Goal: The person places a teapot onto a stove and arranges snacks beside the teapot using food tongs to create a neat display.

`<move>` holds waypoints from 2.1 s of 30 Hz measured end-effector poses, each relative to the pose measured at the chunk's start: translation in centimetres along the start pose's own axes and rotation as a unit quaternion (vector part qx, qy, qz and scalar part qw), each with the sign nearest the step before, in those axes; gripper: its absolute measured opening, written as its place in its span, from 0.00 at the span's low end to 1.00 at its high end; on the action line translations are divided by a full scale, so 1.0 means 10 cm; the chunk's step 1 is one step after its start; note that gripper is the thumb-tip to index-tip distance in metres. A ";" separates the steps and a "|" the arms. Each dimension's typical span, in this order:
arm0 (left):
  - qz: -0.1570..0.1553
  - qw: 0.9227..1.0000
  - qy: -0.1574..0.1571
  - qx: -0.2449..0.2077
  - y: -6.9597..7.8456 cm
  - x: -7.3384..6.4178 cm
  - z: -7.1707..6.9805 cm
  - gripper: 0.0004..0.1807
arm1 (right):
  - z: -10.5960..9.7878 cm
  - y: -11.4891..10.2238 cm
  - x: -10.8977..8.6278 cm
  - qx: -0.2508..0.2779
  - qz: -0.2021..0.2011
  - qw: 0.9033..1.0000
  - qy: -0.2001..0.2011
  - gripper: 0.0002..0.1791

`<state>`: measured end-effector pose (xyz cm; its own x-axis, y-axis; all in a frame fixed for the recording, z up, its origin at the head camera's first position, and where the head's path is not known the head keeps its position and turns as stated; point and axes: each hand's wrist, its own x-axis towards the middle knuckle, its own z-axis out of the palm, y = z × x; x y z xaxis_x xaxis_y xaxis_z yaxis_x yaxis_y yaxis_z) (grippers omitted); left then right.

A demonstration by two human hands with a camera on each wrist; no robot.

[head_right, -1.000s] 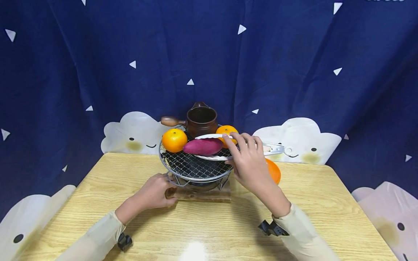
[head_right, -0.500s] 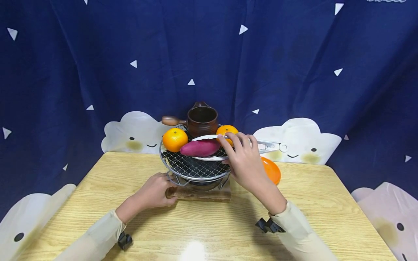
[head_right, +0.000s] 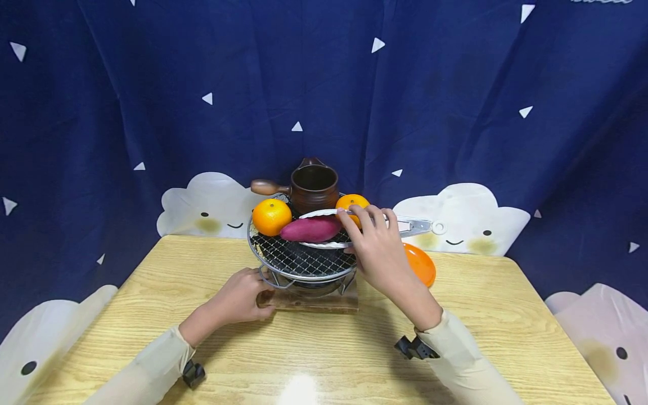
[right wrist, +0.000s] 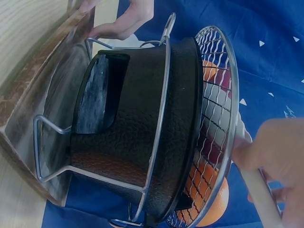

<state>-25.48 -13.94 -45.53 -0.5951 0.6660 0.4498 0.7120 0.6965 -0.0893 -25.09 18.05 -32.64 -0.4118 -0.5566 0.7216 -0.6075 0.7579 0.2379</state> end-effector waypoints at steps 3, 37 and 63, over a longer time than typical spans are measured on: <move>0.000 1.000 0.001 0.001 0.00 0.00 0.00 0.15 | 0.00 0.00 0.00 -0.007 0.005 1.000 -0.006 0.40; 0.004 1.000 0.012 -0.003 0.01 -0.01 -0.02 0.15 | 0.04 -0.06 0.01 -0.040 0.024 0.999 -0.012 0.38; 0.001 1.000 0.006 0.001 0.01 -0.01 0.01 0.15 | -0.04 -0.07 -0.05 -0.022 0.007 1.000 -0.007 0.37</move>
<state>-25.37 -13.96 -45.67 -0.5882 0.6644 0.4610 0.7128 0.6952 -0.0924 -24.24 17.92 -32.88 -0.4295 -0.5497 0.7165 -0.5706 0.7801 0.2565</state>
